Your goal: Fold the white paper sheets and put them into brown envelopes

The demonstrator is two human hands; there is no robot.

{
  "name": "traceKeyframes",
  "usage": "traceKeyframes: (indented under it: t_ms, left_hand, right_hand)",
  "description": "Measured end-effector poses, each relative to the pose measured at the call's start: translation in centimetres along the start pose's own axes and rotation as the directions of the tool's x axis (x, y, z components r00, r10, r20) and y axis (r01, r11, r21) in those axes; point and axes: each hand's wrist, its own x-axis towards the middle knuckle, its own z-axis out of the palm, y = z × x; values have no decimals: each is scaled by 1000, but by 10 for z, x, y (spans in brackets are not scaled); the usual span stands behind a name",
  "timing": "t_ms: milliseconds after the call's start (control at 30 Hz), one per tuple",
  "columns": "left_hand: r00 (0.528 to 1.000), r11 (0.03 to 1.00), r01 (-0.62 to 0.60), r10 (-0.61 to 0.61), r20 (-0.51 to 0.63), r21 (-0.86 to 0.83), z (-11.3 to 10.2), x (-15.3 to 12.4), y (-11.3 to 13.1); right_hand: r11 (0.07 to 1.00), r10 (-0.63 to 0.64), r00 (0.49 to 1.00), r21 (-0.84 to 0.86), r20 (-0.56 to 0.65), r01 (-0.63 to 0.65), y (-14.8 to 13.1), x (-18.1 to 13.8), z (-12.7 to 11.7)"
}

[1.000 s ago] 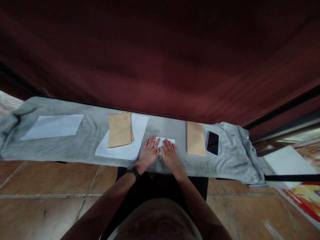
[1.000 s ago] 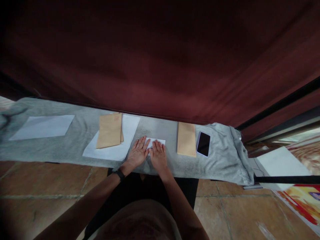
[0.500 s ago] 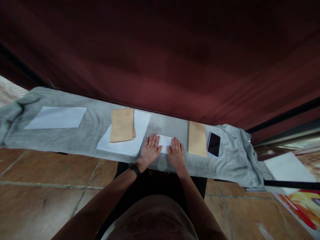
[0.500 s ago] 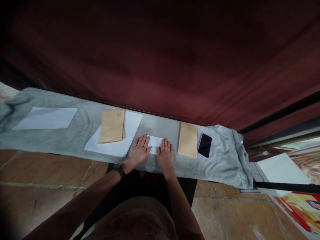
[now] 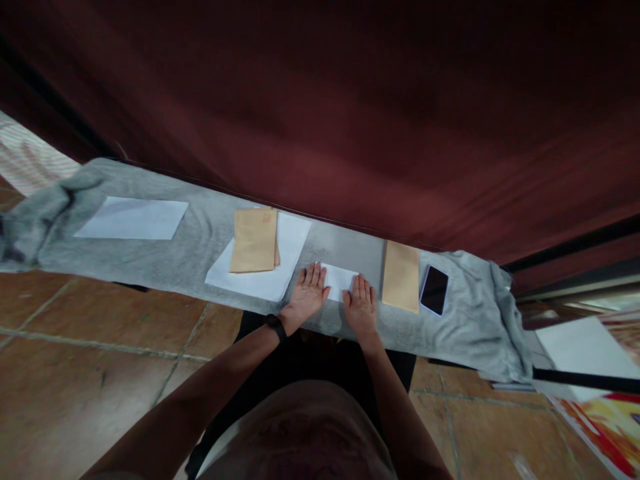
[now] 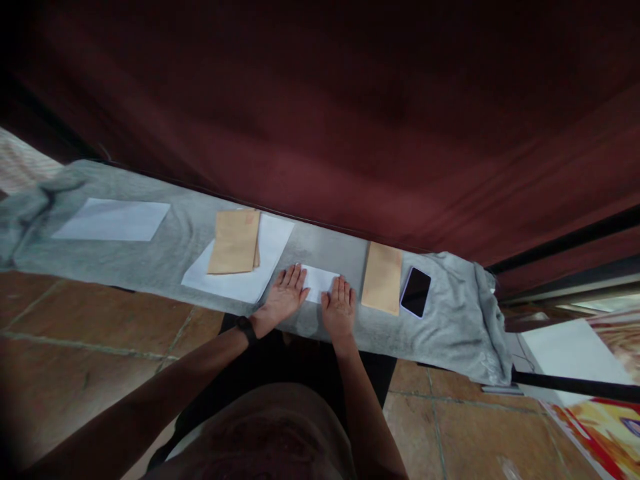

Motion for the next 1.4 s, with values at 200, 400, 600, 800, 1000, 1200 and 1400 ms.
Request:
traceKeyframes:
  t_ms: [200, 400, 600, 800, 1000, 1200, 1400]
  left_hand:
    - [1000, 1000, -10, 11, -22, 27, 2, -1, 1]
    - [999, 999, -36, 36, -20, 22, 4, 0, 1]
    - [999, 999, -51, 51, -18, 4, 4, 2, 1]
    - [1000, 999, -17, 16, -26, -40, 0, 2, 0]
    - [974, 915, 156, -205, -96, -372, -6, 18, -13]
    - [936, 808, 290, -352, -25, -513, -10, 31, -25]
    - [892, 632, 394, -437, 113, -667, -12, 33, -27]
  right_hand:
    - [1000, -7, 1000, 13, -26, 7, 2, -2, 1]
    - [1000, -3, 1000, 13, -21, 3, 2, -2, 0]
    - [1000, 4, 1000, 7, -10, -4, 0, -2, -1]
    - [999, 23, 1000, -26, 20, -22, -1, -1, -2]
    - [1000, 25, 1000, 11, 3, -25, -1, 0, -1]
    - [999, 26, 999, 37, -29, -25, 0, -1, 1]
    - [999, 11, 1000, 48, -26, -10, 1, -2, -2]
